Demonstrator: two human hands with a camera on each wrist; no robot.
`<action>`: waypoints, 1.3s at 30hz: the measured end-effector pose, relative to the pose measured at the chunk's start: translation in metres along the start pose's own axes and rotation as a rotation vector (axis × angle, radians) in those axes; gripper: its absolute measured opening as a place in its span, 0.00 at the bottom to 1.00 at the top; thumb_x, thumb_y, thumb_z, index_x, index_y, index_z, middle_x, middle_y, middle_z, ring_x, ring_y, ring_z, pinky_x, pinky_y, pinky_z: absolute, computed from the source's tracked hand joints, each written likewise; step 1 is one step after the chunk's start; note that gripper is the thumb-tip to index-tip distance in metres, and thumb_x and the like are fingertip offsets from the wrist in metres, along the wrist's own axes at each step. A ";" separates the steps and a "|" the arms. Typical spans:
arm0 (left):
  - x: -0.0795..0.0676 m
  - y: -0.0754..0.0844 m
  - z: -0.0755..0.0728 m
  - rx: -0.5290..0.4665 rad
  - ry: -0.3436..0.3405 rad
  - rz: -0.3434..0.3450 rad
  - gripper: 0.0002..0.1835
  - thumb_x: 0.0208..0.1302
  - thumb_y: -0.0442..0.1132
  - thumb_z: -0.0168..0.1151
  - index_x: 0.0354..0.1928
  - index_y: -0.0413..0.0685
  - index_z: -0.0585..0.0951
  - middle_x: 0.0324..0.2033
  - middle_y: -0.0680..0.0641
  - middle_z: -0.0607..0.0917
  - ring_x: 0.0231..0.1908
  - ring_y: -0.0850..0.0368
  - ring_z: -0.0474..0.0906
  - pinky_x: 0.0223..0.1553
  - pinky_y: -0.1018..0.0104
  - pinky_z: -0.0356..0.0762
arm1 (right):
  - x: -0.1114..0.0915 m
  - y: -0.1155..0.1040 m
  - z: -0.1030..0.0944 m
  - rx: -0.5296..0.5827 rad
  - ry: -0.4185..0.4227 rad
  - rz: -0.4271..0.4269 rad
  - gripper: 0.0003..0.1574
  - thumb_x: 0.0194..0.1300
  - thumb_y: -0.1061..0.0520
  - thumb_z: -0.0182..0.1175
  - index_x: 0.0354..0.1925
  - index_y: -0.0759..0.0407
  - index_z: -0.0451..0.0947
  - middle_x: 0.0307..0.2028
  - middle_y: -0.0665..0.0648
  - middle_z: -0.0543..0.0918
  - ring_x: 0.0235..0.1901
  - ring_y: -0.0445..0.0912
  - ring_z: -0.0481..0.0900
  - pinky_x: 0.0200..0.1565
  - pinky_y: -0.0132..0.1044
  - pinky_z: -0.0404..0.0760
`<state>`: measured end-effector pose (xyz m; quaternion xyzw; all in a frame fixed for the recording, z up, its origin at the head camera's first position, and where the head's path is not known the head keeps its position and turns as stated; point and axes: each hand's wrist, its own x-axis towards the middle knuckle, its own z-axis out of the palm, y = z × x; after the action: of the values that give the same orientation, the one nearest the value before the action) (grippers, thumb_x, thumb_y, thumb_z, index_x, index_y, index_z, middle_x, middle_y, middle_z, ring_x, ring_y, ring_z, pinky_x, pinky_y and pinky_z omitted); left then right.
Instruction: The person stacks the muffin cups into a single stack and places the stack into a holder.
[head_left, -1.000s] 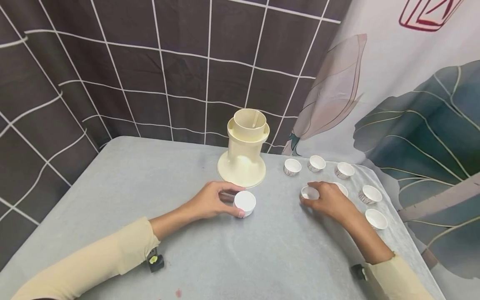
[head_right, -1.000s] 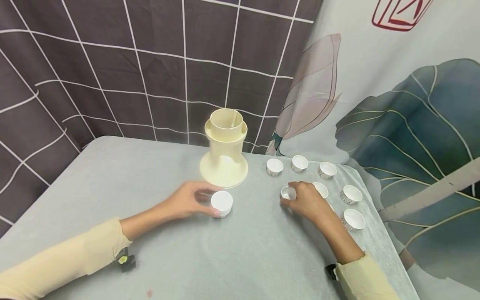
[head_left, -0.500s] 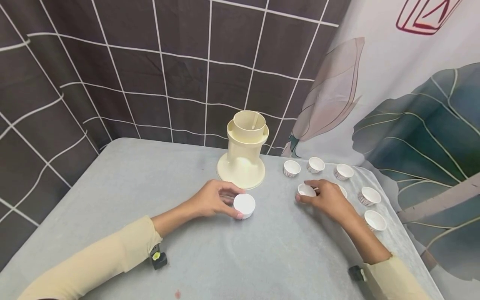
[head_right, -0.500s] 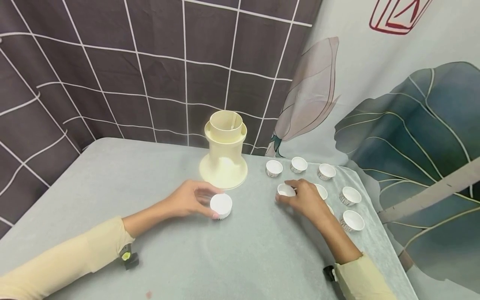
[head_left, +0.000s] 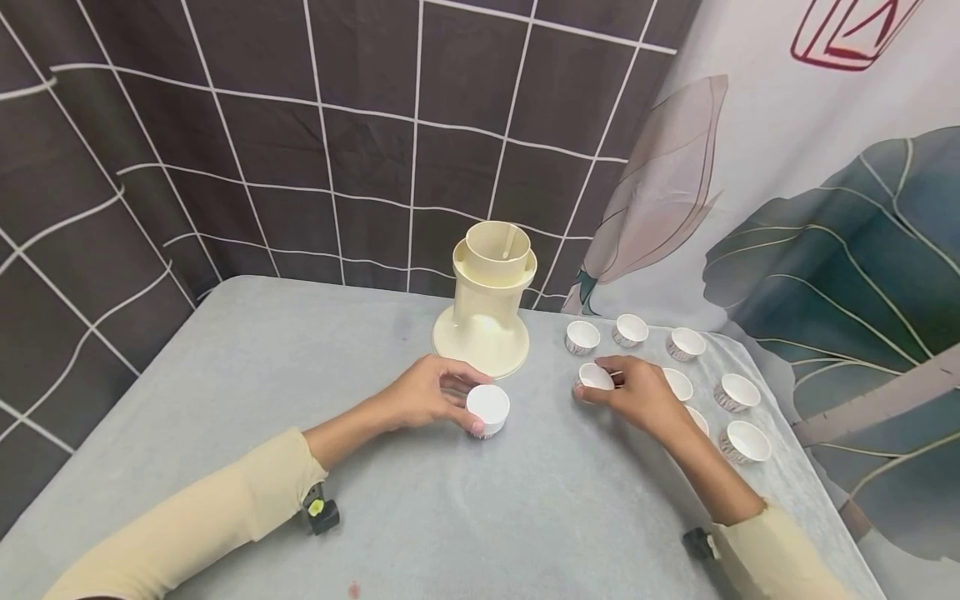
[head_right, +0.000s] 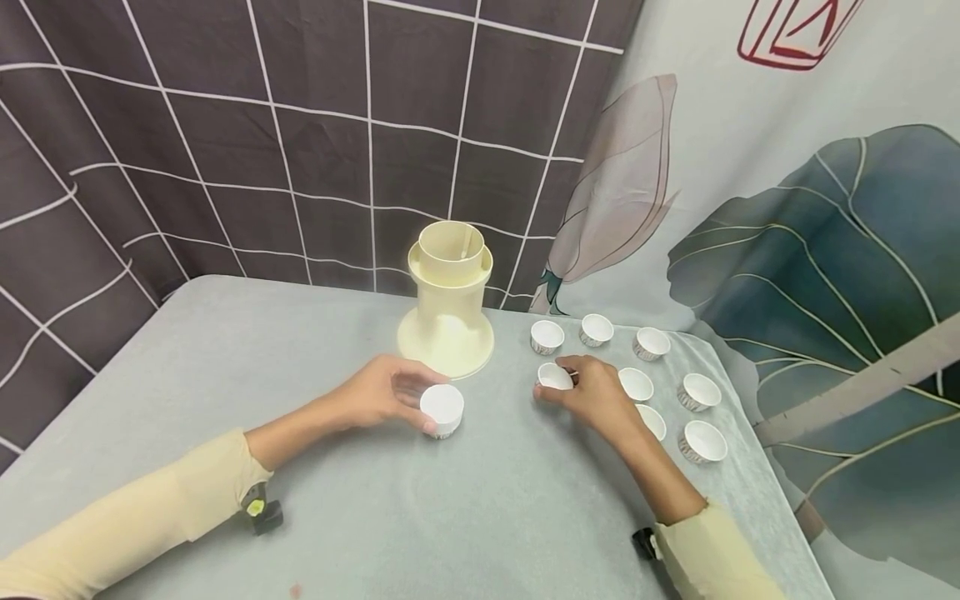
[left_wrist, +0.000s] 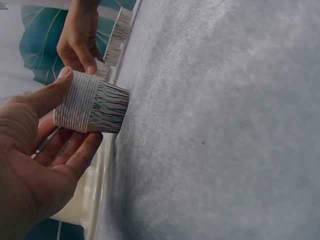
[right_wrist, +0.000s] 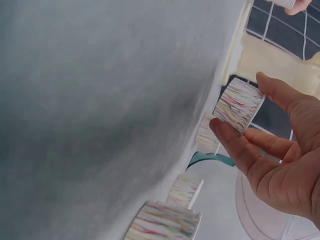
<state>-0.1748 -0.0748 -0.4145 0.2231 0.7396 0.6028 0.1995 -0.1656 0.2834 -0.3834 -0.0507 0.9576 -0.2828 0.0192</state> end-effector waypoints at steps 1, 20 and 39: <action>0.000 0.001 0.000 -0.001 -0.002 -0.003 0.33 0.50 0.26 0.89 0.61 0.36 0.90 0.55 0.39 0.95 0.50 0.57 0.92 0.58 0.62 0.94 | 0.000 -0.002 0.001 0.003 -0.001 0.002 0.43 0.63 0.43 0.84 0.66 0.67 0.86 0.50 0.68 0.95 0.50 0.60 0.94 0.44 0.42 0.89; 0.005 0.009 -0.001 0.040 -0.014 -0.031 0.29 0.49 0.25 0.89 0.56 0.34 0.91 0.54 0.41 0.95 0.49 0.57 0.92 0.54 0.65 0.93 | 0.010 -0.032 0.015 0.016 0.012 -0.097 0.40 0.62 0.44 0.84 0.65 0.65 0.89 0.52 0.64 0.96 0.52 0.59 0.95 0.51 0.52 0.93; 0.006 0.005 -0.001 0.072 -0.003 -0.010 0.29 0.48 0.28 0.91 0.55 0.37 0.92 0.51 0.42 0.96 0.48 0.60 0.92 0.57 0.56 0.94 | 0.010 -0.056 0.024 0.064 0.013 -0.134 0.38 0.63 0.41 0.84 0.62 0.61 0.91 0.54 0.61 0.96 0.54 0.58 0.95 0.54 0.55 0.94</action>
<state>-0.1802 -0.0715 -0.4097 0.2274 0.7615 0.5745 0.1956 -0.1687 0.2227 -0.3733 -0.1122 0.9427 -0.3143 -0.0045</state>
